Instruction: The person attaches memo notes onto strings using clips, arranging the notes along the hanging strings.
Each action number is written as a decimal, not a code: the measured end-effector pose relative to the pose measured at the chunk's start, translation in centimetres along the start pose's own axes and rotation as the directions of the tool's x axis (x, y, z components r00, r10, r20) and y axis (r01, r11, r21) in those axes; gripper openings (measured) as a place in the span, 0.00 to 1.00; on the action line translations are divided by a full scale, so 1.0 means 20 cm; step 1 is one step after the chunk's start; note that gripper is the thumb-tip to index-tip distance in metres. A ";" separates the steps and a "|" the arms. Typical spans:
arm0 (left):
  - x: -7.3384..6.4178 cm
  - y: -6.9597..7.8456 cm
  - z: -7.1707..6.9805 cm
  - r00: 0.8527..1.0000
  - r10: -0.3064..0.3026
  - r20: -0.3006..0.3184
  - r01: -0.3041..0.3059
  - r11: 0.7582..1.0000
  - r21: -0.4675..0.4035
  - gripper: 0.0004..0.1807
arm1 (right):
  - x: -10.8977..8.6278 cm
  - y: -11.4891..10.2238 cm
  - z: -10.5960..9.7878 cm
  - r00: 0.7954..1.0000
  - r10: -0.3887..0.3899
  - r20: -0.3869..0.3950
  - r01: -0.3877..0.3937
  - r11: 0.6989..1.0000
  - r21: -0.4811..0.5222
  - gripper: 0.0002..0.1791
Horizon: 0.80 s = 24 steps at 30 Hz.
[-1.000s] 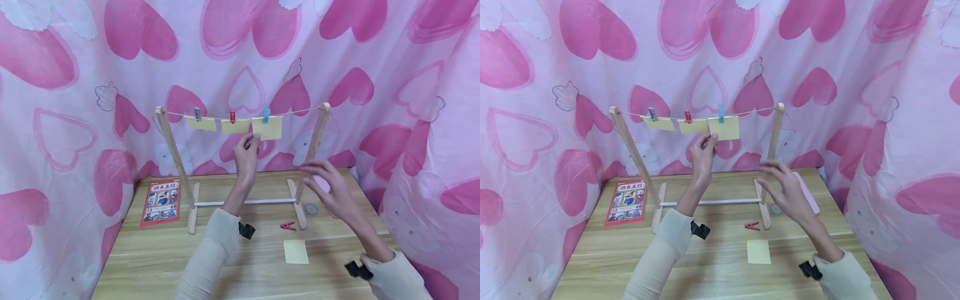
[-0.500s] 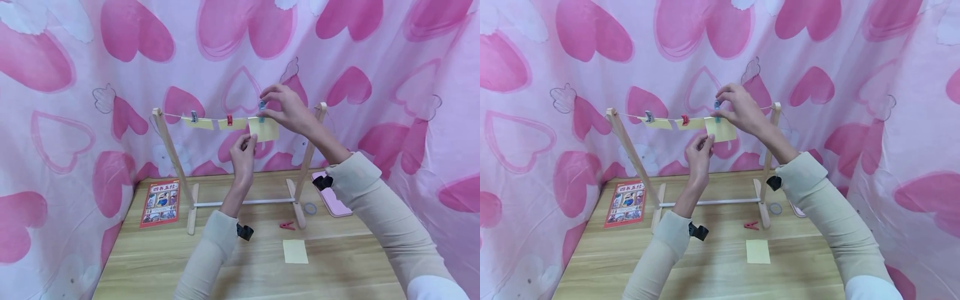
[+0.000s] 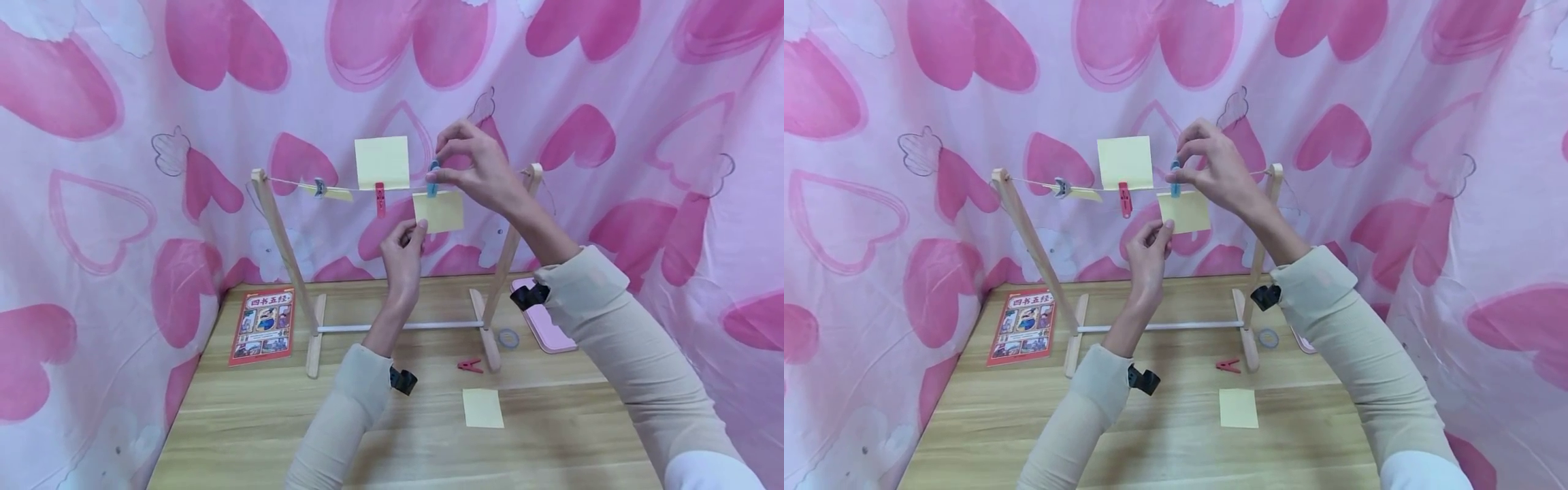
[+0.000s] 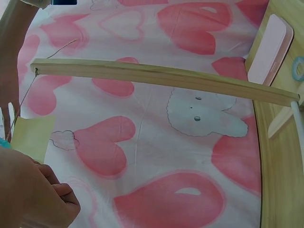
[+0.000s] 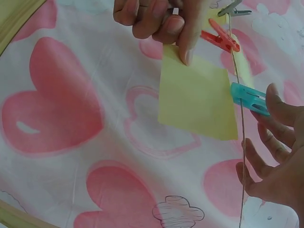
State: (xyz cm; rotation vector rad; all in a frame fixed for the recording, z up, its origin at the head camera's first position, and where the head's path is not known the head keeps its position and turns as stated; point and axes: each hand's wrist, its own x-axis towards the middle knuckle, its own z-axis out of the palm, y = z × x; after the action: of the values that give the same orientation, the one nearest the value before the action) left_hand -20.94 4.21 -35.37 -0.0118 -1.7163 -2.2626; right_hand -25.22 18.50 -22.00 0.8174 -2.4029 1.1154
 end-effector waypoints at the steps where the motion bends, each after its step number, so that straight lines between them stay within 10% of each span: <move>1: 0.00 0.00 0.00 1.000 0.000 0.000 0.000 1.000 -0.003 0.10 | 0.00 0.00 0.00 1.000 -0.005 0.003 0.005 1.000 -0.009 0.10; 24: 0.02 0.01 -0.02 0.999 -0.046 0.021 0.047 0.998 -0.050 0.12 | -0.01 0.01 -0.03 0.991 -0.003 0.131 0.022 0.989 -0.145 0.22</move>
State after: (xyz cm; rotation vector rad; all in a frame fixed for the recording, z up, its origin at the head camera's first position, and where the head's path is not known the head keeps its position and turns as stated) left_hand -21.14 3.79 -35.20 -0.0054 -1.6855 -2.3474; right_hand -25.08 19.04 -21.86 0.8795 -2.5470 0.8934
